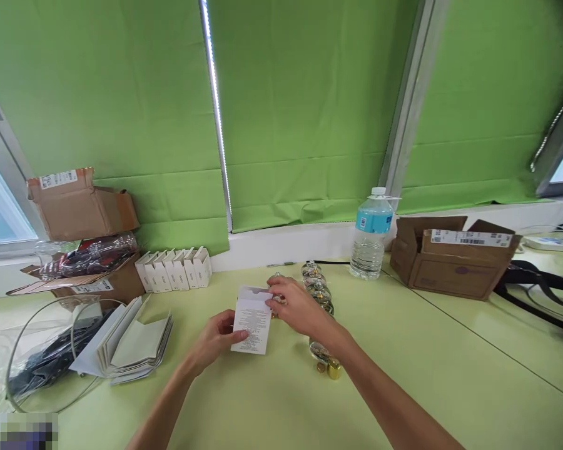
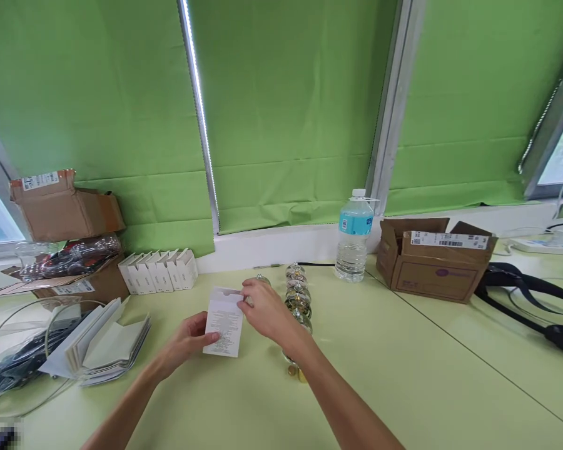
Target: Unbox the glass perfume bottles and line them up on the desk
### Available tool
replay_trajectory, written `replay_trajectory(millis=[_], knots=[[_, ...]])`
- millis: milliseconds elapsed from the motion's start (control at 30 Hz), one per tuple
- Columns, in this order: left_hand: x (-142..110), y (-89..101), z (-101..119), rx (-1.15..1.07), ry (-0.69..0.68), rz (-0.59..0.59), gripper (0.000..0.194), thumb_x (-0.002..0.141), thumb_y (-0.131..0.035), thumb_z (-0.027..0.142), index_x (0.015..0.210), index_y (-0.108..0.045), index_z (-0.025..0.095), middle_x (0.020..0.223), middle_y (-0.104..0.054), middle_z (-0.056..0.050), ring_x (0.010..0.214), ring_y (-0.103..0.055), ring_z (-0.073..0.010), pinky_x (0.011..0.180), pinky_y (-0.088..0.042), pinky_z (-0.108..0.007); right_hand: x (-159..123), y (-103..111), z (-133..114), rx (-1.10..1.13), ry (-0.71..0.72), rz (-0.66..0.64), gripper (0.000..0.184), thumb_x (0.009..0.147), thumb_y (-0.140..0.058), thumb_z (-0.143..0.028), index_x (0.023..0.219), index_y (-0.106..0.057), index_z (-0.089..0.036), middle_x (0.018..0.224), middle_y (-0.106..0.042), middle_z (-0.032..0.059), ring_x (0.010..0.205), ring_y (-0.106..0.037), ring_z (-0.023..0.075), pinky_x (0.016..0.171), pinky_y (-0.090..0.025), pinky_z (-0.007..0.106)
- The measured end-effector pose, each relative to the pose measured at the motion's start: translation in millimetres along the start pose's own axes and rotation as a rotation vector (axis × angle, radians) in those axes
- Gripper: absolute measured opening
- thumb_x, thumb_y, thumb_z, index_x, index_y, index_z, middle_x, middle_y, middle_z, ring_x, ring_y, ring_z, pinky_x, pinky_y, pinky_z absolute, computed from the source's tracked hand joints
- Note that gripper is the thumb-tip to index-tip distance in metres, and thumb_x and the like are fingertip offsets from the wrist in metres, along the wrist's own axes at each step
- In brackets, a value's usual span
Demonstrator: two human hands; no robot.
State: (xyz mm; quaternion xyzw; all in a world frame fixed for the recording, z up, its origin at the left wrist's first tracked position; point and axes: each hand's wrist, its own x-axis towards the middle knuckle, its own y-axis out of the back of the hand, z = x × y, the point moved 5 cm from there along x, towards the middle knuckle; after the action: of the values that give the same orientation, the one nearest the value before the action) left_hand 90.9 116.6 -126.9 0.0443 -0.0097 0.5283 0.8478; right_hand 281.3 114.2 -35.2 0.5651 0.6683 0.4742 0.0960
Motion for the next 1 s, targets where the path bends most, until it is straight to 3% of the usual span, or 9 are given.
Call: replay_trajectory(millis=[200, 300, 500, 600, 700, 800, 900, 1000], knots=[[0, 0.3, -1, 0.051, 0.020, -0.030, 0.045, 0.070, -0.076, 0.040, 0.106, -0.065, 0.016, 0.111, -0.070, -0.012, 0.102, -0.065, -0.0283, 0.091, -0.049, -0.043, 2, 25, -1, 0.236, -0.018, 0.217, 0.021, 0.088, -0.048, -0.028, 0.088, -0.066, -0.019, 0.109, -0.065, 0.0089, 0.090, -0.061, 0.0220, 0.076, -0.052, 0.035], [-1, -1.6, 2, 0.047, 0.034, -0.042, 0.048, 0.068, -0.077, 0.040, 0.108, -0.065, 0.016, 0.112, -0.069, -0.013, 0.103, -0.065, -0.0291, 0.091, -0.049, -0.044, 0, 37, -7, 0.300, 0.000, 0.291, 0.021, 0.087, -0.048, -0.031, 0.083, -0.065, -0.020, 0.104, -0.066, 0.0068, 0.085, -0.062, 0.0207, 0.075, -0.053, 0.035], [-6, 2.2, 0, 0.025, 0.109, -0.041, 0.058, 0.072, -0.073, 0.042, 0.122, -0.055, 0.019, 0.114, -0.069, -0.011, 0.102, -0.065, -0.0268, 0.090, -0.050, -0.042, -11, 62, -12, 0.169, -0.037, 0.545, 0.019, 0.087, -0.053, -0.031, 0.074, -0.063, -0.020, 0.117, -0.061, 0.0069, 0.110, -0.053, 0.0238, 0.080, -0.048, 0.034], [-5, 15.8, -10, 0.149, 0.144, 0.058, 0.067, 0.074, -0.069, 0.048, 0.130, -0.046, 0.019, 0.106, -0.070, -0.010, 0.091, -0.067, -0.0240, 0.081, -0.052, -0.038, -11, 62, -12, 0.134, -0.043, 0.538, 0.018, 0.085, -0.055, -0.031, 0.076, -0.066, -0.020, 0.109, -0.063, 0.0074, 0.099, -0.057, 0.0227, 0.074, -0.047, 0.032], [-3, 35.1, -15, 0.404, 0.112, 0.284, 0.074, 0.072, -0.067, 0.056, 0.132, -0.044, 0.017, 0.110, -0.066, -0.012, 0.078, -0.064, -0.0205, 0.070, -0.051, -0.034, -9, 54, -10, 0.120, -0.051, 0.458, 0.019, 0.084, -0.056, -0.032, 0.076, -0.069, -0.020, 0.086, -0.067, 0.0050, 0.077, -0.059, 0.0194, 0.066, -0.045, 0.030], [-1, 42.8, -6, 0.522, 0.029, 0.455, 0.064, 0.077, -0.058, 0.059, 0.125, -0.050, 0.018, 0.116, -0.062, -0.013, 0.083, -0.062, -0.0210, 0.073, -0.051, -0.035, -6, 42, -4, 0.198, -0.110, 0.345, 0.022, 0.084, -0.055, -0.034, 0.077, -0.069, -0.019, 0.067, -0.064, 0.0016, 0.060, -0.057, 0.0169, 0.056, -0.044, 0.028], [-3, 31.9, 19, 0.527, -0.079, 0.505, 0.051, 0.084, -0.050, 0.056, 0.119, -0.054, 0.020, 0.119, -0.061, -0.012, 0.092, -0.062, -0.0229, 0.078, -0.050, -0.036, -5, 32, 6, 0.359, -0.234, 0.268, 0.024, 0.083, -0.054, -0.035, 0.074, -0.066, -0.017, 0.058, -0.061, 0.0013, 0.049, -0.057, 0.0160, 0.045, -0.044, 0.026], [-12, 4.3, 48, 0.602, -0.186, 0.475, 0.053, 0.081, -0.055, 0.054, 0.124, -0.052, 0.023, 0.125, -0.057, -0.012, 0.099, -0.061, -0.0265, 0.081, -0.050, -0.039, -4, 22, 14, 0.506, -0.317, 0.206, 0.021, 0.081, -0.054, -0.033, 0.078, -0.066, -0.016, 0.053, -0.061, 0.0018, 0.044, -0.059, 0.0168, 0.041, -0.048, 0.026]])
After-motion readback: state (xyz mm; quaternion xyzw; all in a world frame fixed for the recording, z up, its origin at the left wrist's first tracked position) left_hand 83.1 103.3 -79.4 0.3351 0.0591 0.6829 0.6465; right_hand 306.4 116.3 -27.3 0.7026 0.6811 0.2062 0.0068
